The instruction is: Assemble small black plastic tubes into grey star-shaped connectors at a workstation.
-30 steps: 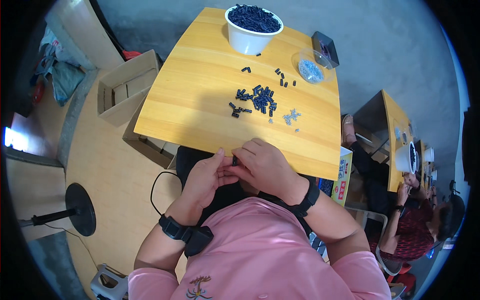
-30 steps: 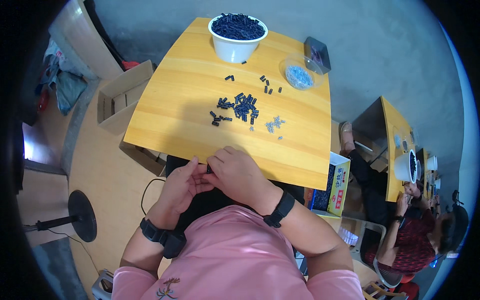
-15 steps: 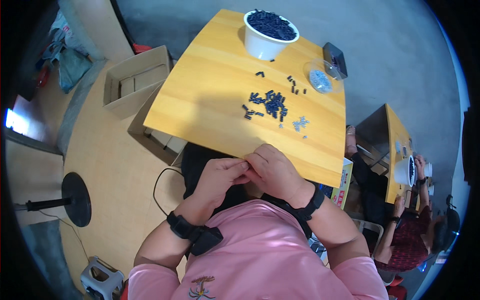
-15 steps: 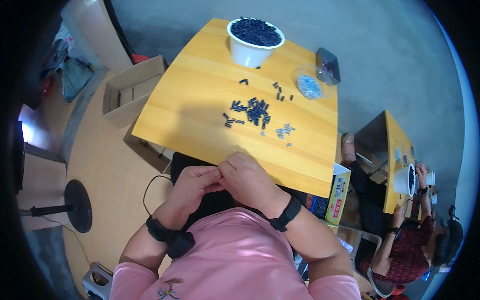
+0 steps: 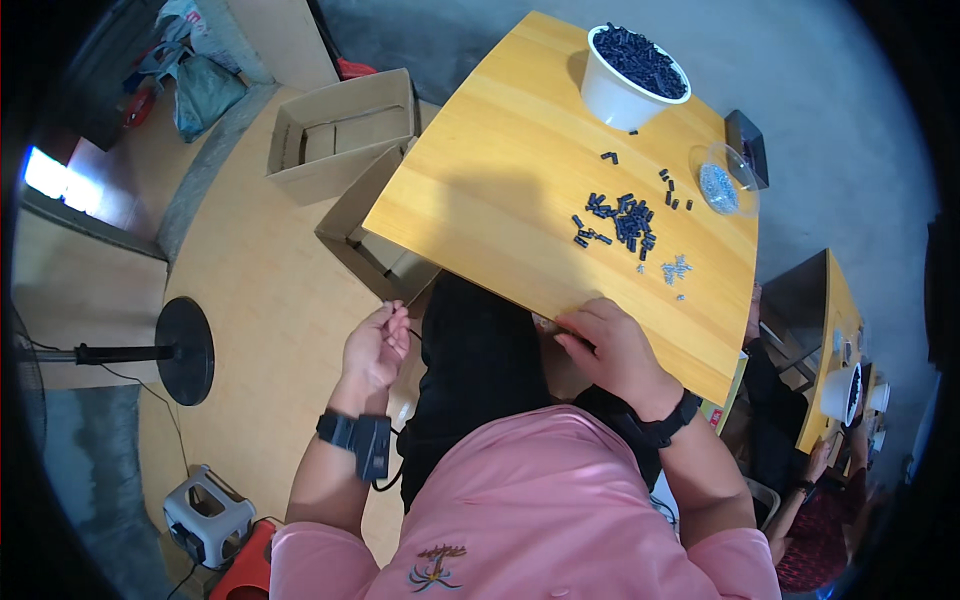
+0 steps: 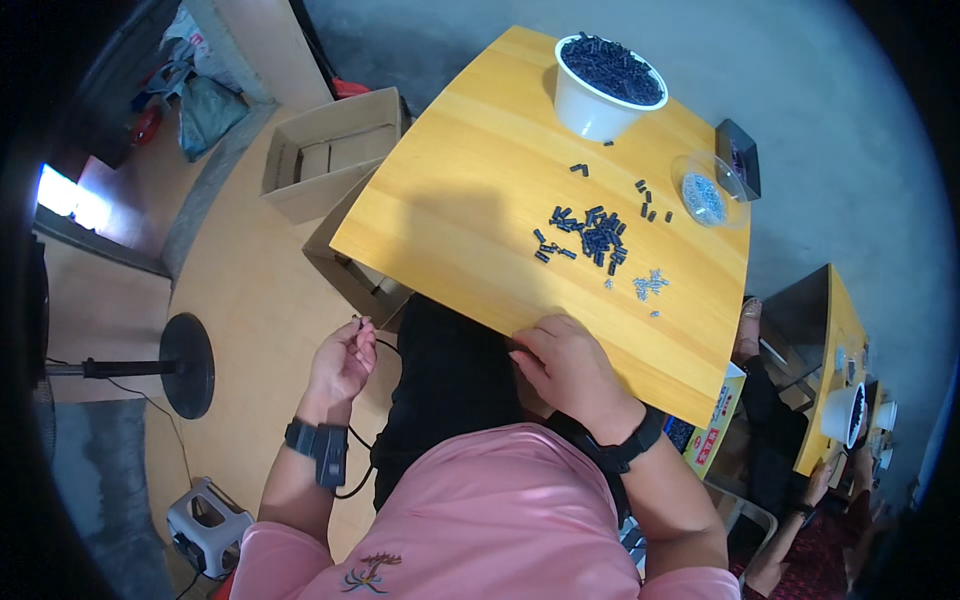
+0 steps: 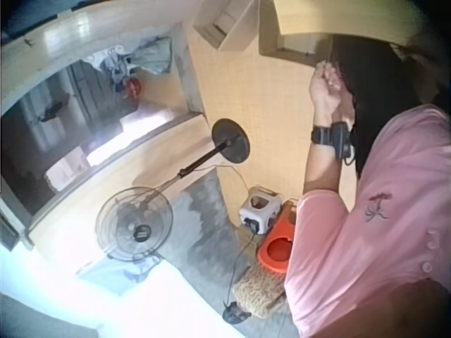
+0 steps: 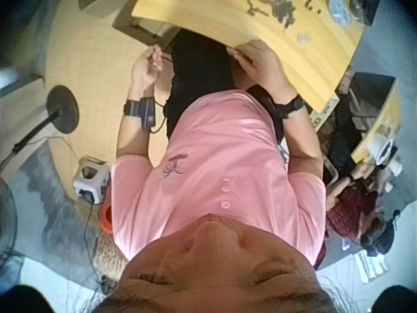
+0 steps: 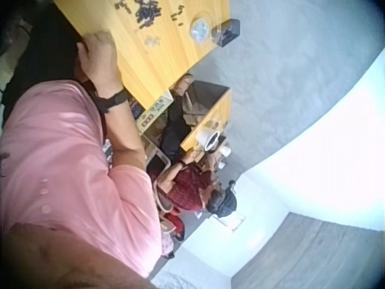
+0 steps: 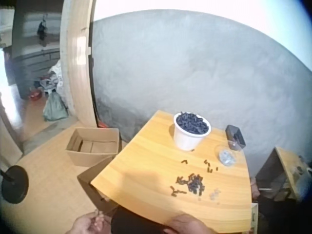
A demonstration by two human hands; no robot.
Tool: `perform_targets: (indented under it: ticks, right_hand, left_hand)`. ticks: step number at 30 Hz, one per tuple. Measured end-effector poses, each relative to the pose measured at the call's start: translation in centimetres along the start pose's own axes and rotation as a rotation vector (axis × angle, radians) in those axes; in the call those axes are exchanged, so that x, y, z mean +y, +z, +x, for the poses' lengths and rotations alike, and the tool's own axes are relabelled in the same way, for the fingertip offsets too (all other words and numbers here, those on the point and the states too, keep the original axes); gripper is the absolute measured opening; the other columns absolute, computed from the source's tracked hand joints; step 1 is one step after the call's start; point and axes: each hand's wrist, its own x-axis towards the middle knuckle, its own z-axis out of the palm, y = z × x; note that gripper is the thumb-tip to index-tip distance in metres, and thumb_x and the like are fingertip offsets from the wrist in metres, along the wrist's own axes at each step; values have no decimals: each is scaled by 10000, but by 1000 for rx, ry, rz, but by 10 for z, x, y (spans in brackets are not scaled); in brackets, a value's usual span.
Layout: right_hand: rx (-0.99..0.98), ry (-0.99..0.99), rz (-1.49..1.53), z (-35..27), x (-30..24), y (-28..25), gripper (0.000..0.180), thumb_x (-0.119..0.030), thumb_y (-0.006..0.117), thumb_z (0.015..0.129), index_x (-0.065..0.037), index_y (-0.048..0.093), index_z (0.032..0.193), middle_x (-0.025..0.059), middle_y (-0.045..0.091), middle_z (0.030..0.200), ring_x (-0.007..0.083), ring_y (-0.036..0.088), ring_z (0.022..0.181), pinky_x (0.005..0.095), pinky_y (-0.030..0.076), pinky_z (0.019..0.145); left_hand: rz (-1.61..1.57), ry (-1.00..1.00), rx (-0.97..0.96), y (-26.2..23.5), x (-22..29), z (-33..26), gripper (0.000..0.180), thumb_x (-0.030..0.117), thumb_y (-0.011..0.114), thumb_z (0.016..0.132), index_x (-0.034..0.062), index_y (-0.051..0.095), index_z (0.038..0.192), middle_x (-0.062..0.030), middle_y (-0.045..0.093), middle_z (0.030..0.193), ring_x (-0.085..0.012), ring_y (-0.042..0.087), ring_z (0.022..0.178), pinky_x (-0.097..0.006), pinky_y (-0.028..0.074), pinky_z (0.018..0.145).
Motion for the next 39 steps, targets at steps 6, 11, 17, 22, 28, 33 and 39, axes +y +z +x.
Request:
perform_targets:
  ticks: [6,11,17,22,28,33,39]
  right_hand:
    - [-15,76,121,0,4,1,168,-54,626,752,-5,629,913,156,601,825,338,559,806,385,462,720]
    - [10,62,144,-3,10,3,168,-39,624,751,-9,628,915,151,598,822,333,559,801,384,462,713]
    - [40,15,92,-3,16,7,178,-56,626,749,-36,631,926,133,587,802,318,555,787,386,460,699]
    - [82,-17,94,-6,28,13,186,-91,622,751,-64,638,934,116,585,798,314,560,791,391,460,710]
    - [65,-49,70,-9,24,14,189,-109,617,758,-60,640,940,109,574,780,308,561,816,390,460,728]
    - [21,2,71,-18,28,-10,149,-112,616,757,-43,643,886,118,574,778,302,563,812,389,461,732]
    - [169,188,-27,-8,42,-36,104,-102,612,755,-27,645,818,130,576,742,312,577,767,382,478,687]
  left_hand:
    - [9,209,-84,-2,65,71,147,132,484,932,-3,517,981,-101,629,844,-170,611,668,-230,540,596]
    - [-103,442,93,10,83,71,147,118,468,933,-11,518,981,-92,606,882,-160,610,763,-222,536,643]
    - [-170,373,177,-12,55,43,141,106,468,933,-3,546,977,-65,605,892,-122,591,757,-195,529,639]
    - [-113,531,60,51,55,11,164,121,486,932,-1,557,1017,-52,602,857,-107,581,716,-171,509,619]
    - [244,572,-200,148,15,-37,209,134,530,916,5,576,1074,-14,608,834,-89,581,714,-187,495,631]
    - [486,358,-331,177,-52,-45,206,126,548,905,9,592,1068,-16,614,814,-85,579,702,-187,477,623]
    - [628,214,-332,177,-82,-29,213,131,580,886,10,607,1060,-33,631,812,-87,589,693,-186,486,621]
